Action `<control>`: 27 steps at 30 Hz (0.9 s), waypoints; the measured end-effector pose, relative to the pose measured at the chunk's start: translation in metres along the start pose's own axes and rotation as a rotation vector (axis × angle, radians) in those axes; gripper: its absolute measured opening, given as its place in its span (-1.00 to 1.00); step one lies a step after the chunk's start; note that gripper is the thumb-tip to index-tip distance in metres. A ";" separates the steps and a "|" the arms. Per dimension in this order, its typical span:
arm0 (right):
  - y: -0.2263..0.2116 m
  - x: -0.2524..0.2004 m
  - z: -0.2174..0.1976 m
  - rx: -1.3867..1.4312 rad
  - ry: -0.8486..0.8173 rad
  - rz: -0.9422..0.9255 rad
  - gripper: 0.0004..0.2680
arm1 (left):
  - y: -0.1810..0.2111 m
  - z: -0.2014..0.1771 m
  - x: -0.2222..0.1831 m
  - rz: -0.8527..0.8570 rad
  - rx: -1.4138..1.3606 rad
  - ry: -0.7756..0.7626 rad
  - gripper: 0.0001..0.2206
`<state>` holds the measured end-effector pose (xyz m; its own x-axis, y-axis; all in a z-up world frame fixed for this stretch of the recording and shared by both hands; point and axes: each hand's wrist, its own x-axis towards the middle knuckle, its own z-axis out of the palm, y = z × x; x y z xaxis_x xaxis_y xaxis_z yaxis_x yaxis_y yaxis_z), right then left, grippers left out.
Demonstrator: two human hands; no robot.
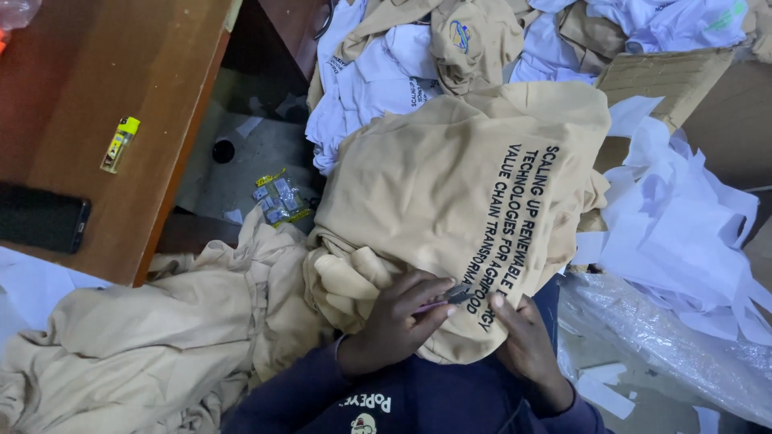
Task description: Inspecting printed text on beige garments and marking specific areas with a blue marker.
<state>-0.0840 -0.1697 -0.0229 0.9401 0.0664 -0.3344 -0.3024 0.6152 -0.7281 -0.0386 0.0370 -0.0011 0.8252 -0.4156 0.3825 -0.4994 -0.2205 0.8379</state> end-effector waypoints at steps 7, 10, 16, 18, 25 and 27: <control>-0.012 0.000 0.003 -0.256 0.275 0.111 -0.61 | -0.002 -0.010 -0.012 0.009 0.061 0.033 -0.62; -0.012 -0.002 0.009 -0.148 0.359 0.138 -0.57 | -0.002 -0.014 -0.014 0.059 0.157 0.031 -0.59; -0.007 -0.005 -0.003 -0.128 0.392 0.149 -0.56 | 0.000 -0.021 -0.009 0.063 0.115 0.001 -0.58; -0.007 -0.006 -0.005 -0.221 0.377 0.170 -0.59 | 0.002 -0.022 -0.006 0.088 0.132 0.006 -0.59; -0.004 -0.005 -0.006 -0.103 0.378 0.160 -0.57 | 0.005 -0.026 -0.004 0.056 0.097 -0.015 -0.64; -0.005 -0.006 -0.004 -0.094 0.372 0.149 -0.56 | 0.006 -0.026 -0.004 0.041 0.088 -0.031 -0.63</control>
<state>-0.0884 -0.1757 -0.0200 0.7689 -0.1498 -0.6216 -0.4603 0.5450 -0.7008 -0.0380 0.0605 0.0127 0.7956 -0.4524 0.4028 -0.5552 -0.2786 0.7837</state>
